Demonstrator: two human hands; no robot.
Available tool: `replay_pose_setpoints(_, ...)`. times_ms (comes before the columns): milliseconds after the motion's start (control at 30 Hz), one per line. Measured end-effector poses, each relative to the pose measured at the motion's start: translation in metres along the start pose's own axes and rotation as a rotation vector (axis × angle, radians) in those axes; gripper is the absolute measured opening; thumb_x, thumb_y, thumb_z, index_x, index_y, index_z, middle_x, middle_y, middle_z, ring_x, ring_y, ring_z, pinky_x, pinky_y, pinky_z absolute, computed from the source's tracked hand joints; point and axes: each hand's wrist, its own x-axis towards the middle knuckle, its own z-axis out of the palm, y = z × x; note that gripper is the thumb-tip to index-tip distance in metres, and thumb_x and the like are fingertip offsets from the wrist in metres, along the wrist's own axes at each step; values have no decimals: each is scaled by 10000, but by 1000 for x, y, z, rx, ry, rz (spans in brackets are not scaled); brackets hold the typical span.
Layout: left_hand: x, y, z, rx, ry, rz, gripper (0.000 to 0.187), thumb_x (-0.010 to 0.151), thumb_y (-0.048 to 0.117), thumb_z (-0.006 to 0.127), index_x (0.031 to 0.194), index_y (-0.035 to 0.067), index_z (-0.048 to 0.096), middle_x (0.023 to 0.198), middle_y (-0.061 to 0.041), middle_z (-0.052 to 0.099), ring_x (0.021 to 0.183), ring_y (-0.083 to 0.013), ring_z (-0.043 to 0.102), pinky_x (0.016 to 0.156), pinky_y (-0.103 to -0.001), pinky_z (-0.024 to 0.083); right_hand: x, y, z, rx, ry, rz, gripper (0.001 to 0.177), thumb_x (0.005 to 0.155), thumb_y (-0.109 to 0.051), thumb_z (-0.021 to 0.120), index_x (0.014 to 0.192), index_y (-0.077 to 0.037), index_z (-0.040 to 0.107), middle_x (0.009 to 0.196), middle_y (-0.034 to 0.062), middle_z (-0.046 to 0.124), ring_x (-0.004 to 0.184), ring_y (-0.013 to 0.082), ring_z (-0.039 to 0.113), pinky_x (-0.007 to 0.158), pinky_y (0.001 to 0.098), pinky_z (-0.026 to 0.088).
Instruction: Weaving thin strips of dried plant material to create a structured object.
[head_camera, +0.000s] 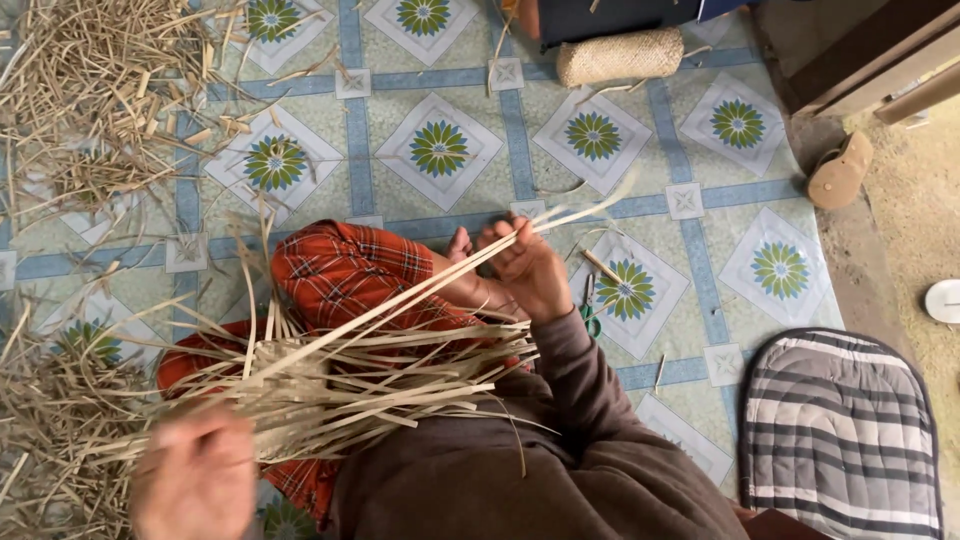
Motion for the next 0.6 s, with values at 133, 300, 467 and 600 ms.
replay_pose_setpoints(133,-38,59,-40,188,645,96,301,1030,137,704,734,192,701,785,66,711,700,-20,697,631,-114,579,10,-9,-40,37,-25,-67,221,938,52,399,1000,-78,566,1171,131,668,1248,311,598,1130,479,460)
replay_pose_setpoints(300,-97,131,-206,-76,55,202,187,1211,140,689,1258,75,857,1277,-26,817,965,-135,787,878,-245,594,12,-17,-50,6,90,-99,216,987,46,419,1057,-61,593,1096,151,697,1187,320,642,1109,468,471)
replay_pose_setpoints(467,-107,186,-300,-426,283,-519,251,1005,60,665,799,194,611,781,83,655,734,-14,599,868,-94,544,10,-19,-47,-15,39,-118,167,1029,-38,434,1082,-57,591,1099,151,700,1116,288,660,1097,463,479)
replay_pose_setpoints(600,-113,170,-304,-679,161,49,76,1199,-100,574,1131,-128,555,1065,-233,673,948,-257,672,975,-333,535,12,-19,-60,5,63,-116,170,1090,-142,495,1149,-47,623,1115,156,722,1116,306,688,1069,437,516)
